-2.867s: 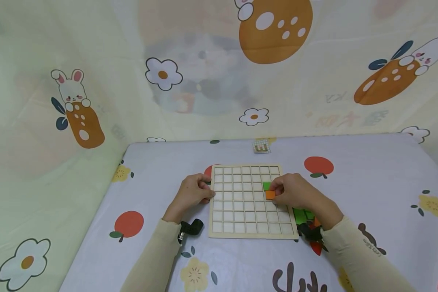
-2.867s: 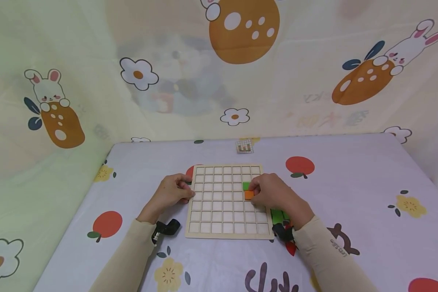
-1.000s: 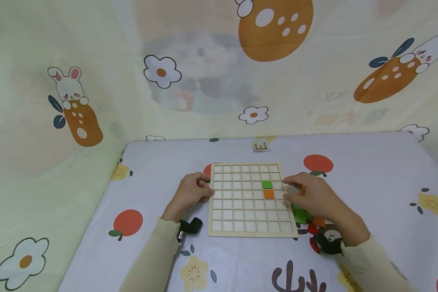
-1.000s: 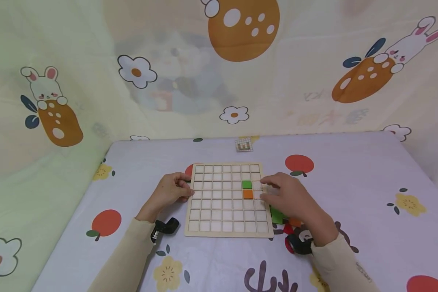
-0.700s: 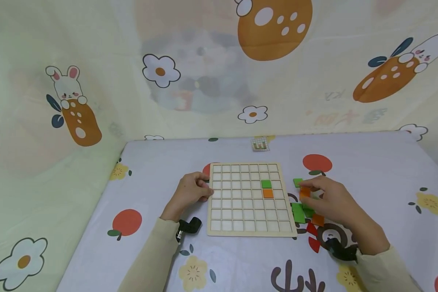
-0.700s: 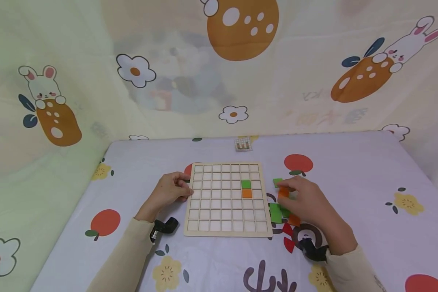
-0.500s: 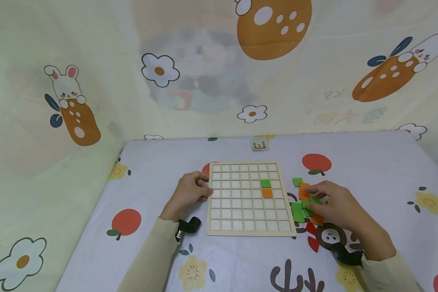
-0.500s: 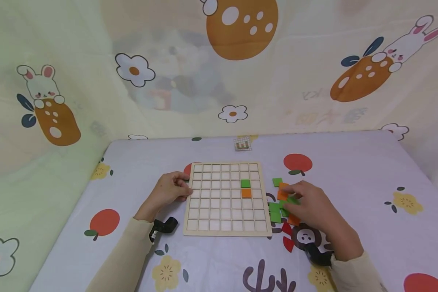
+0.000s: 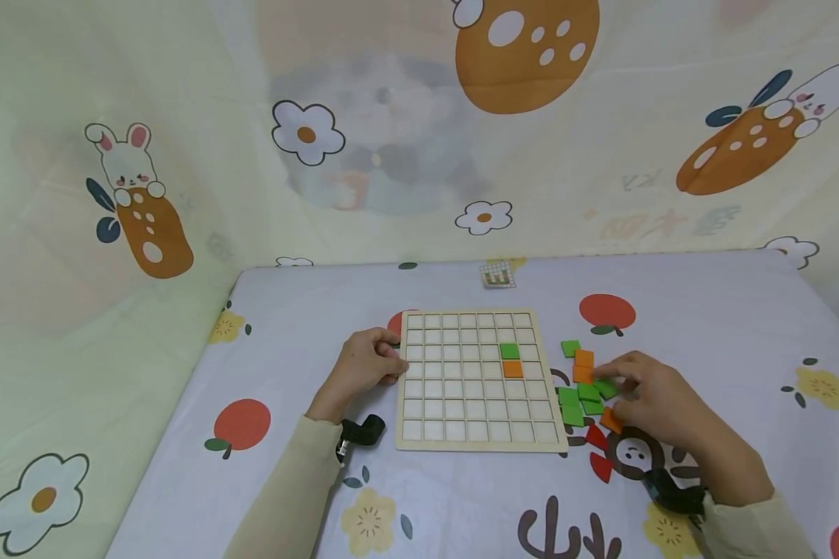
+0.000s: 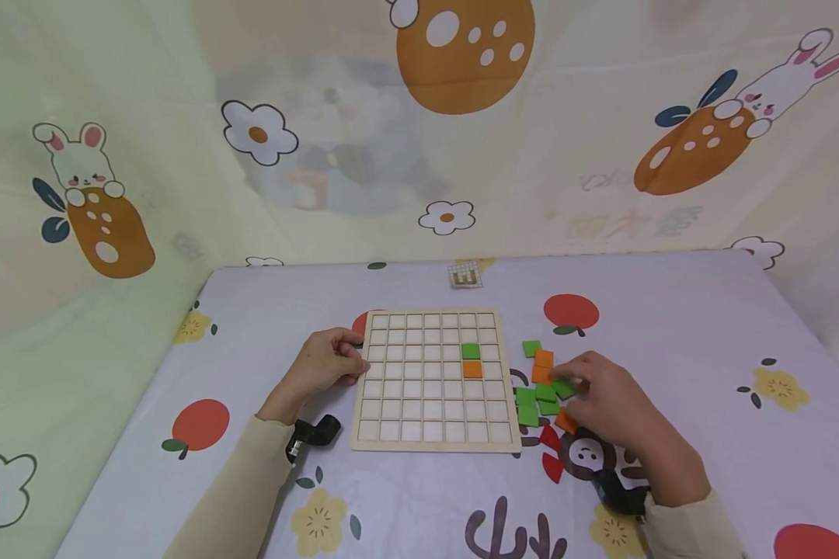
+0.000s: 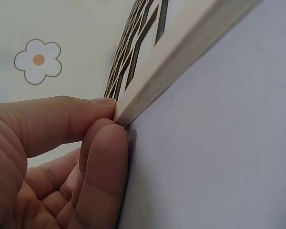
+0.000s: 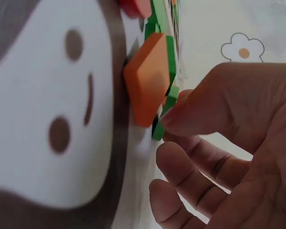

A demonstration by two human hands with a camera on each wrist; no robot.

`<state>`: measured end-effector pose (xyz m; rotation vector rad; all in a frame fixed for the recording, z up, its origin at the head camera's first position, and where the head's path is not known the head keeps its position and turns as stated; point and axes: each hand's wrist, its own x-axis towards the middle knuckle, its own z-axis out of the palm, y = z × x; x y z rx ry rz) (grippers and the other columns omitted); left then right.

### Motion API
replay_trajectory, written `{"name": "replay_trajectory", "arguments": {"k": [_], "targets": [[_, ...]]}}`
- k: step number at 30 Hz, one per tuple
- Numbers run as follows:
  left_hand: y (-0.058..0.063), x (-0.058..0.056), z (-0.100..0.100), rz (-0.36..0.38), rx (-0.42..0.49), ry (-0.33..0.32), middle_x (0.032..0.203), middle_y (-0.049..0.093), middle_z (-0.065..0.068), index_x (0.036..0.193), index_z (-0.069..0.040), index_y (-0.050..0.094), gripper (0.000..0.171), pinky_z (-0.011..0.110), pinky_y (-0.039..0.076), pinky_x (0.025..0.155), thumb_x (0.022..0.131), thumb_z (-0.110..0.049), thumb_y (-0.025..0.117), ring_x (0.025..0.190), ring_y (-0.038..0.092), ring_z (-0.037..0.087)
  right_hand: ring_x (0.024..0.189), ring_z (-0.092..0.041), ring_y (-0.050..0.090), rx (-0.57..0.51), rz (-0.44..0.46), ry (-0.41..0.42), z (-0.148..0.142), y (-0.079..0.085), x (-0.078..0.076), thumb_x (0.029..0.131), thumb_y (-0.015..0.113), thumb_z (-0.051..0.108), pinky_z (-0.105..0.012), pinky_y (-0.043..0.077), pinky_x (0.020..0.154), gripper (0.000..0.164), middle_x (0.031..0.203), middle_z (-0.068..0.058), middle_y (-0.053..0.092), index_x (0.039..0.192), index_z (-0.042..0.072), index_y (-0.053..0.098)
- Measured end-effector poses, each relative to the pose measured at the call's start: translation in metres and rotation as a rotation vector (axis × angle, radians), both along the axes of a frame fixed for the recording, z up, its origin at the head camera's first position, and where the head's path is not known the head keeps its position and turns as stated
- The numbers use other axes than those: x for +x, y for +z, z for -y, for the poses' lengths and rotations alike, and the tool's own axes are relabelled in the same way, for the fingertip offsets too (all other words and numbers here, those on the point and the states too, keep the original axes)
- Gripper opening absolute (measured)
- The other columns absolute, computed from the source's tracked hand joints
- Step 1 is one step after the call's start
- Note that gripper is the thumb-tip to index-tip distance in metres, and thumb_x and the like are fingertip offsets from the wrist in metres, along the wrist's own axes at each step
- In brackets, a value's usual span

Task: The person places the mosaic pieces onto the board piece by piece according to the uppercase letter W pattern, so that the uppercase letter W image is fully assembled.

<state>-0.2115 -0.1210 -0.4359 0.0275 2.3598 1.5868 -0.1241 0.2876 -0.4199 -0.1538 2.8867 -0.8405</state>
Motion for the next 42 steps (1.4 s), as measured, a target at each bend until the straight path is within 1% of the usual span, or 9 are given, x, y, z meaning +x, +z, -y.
{"name": "replay_trajectory", "arguments": {"k": [6, 14, 19, 23, 27, 30, 35, 38, 42], "targets": [[0.000, 0.000, 0.000, 0.001, 0.006, 0.001, 0.088, 0.065, 0.009, 0.124, 0.004, 0.065, 0.041, 0.023, 0.058, 0.060, 0.086, 0.002, 0.081, 0.069, 0.066, 0.014, 0.090, -0.027, 0.052, 0.020, 0.004, 0.003, -0.004, -0.003, -0.003, 0.076, 0.079, -0.001, -0.027, 0.051, 0.060, 0.045, 0.109, -0.015, 0.058, 0.120, 0.002, 0.075], [-0.001, 0.000, 0.001, -0.004, 0.014, -0.001, 0.088, 0.065, 0.009, 0.124, 0.004, 0.065, 0.041, 0.023, 0.058, 0.060, 0.086, 0.003, 0.081, 0.068, 0.067, 0.014, 0.087, -0.026, 0.051, 0.064, 0.016, 0.015, -0.004, -0.004, -0.010, 0.074, 0.081, 0.004, -0.030, 0.049, 0.061, 0.037, 0.095, -0.009, 0.056, 0.111, 0.003, 0.076], [-0.001, 0.000, 0.000, -0.006, 0.012, 0.002, 0.088, 0.066, 0.009, 0.123, 0.004, 0.065, 0.040, 0.023, 0.058, 0.059, 0.086, 0.003, 0.080, 0.068, 0.066, 0.014, 0.084, -0.023, 0.050, 0.090, -0.020, 0.046, -0.006, -0.004, -0.010, 0.076, 0.081, 0.007, -0.029, 0.045, 0.062, 0.031, 0.088, -0.005, 0.054, 0.106, 0.003, 0.076], [-0.001, 0.000, 0.000, -0.003, 0.006, 0.003, 0.088, 0.066, 0.009, 0.124, 0.004, 0.065, 0.040, 0.022, 0.058, 0.060, 0.087, 0.003, 0.080, 0.068, 0.066, 0.014, 0.083, -0.022, 0.052, 0.096, -0.047, 0.052, -0.007, -0.005, -0.008, 0.078, 0.081, 0.010, -0.029, 0.047, 0.063, 0.031, 0.090, -0.004, 0.057, 0.107, 0.001, 0.075], [-0.002, -0.001, 0.000, -0.002, -0.001, 0.004, 0.088, 0.065, 0.009, 0.124, 0.003, 0.065, 0.040, 0.022, 0.058, 0.060, 0.087, 0.003, 0.080, 0.068, 0.065, 0.014, 0.086, -0.024, 0.057, 0.082, -0.066, 0.031, -0.006, -0.003, -0.007, 0.079, 0.081, 0.011, -0.034, 0.054, 0.068, 0.033, 0.097, -0.007, 0.064, 0.110, -0.001, 0.075], [-0.001, 0.000, 0.000, 0.003, -0.002, 0.006, 0.088, 0.065, 0.008, 0.124, 0.003, 0.065, 0.041, 0.022, 0.057, 0.060, 0.086, 0.003, 0.081, 0.068, 0.065, 0.014, 0.087, -0.026, 0.060, 0.063, -0.077, 0.023, -0.003, -0.002, -0.005, 0.079, 0.079, 0.010, -0.035, 0.056, 0.069, 0.034, 0.100, -0.009, 0.066, 0.111, -0.002, 0.074], [-0.002, -0.001, -0.001, 0.000, -0.004, 0.011, 0.088, 0.065, 0.008, 0.124, 0.003, 0.066, 0.041, 0.022, 0.057, 0.059, 0.086, 0.003, 0.081, 0.067, 0.065, 0.013, 0.088, -0.025, 0.059, 0.029, -0.089, 0.019, 0.004, 0.001, -0.003, 0.078, 0.078, 0.006, -0.028, 0.056, 0.067, 0.038, 0.100, -0.009, 0.067, 0.115, -0.003, 0.074], [-0.002, -0.001, -0.001, 0.001, -0.009, 0.013, 0.087, 0.065, 0.008, 0.124, 0.003, 0.066, 0.041, 0.022, 0.057, 0.059, 0.086, 0.003, 0.081, 0.067, 0.065, 0.013, 0.088, -0.023, 0.058, 0.008, -0.098, 0.030, 0.010, 0.003, -0.002, 0.078, 0.077, 0.005, -0.025, 0.056, 0.065, 0.038, 0.100, -0.007, 0.066, 0.115, -0.003, 0.074], [-0.002, -0.001, -0.001, -0.001, -0.010, 0.012, 0.087, 0.065, 0.008, 0.124, 0.003, 0.066, 0.040, 0.022, 0.057, 0.058, 0.086, 0.003, 0.080, 0.066, 0.065, 0.013, 0.087, -0.021, 0.058, -0.018, -0.116, 0.060, 0.017, 0.007, -0.002, 0.080, 0.074, 0.003, -0.025, 0.055, 0.065, 0.034, 0.099, -0.005, 0.066, 0.113, -0.002, 0.075]]}}
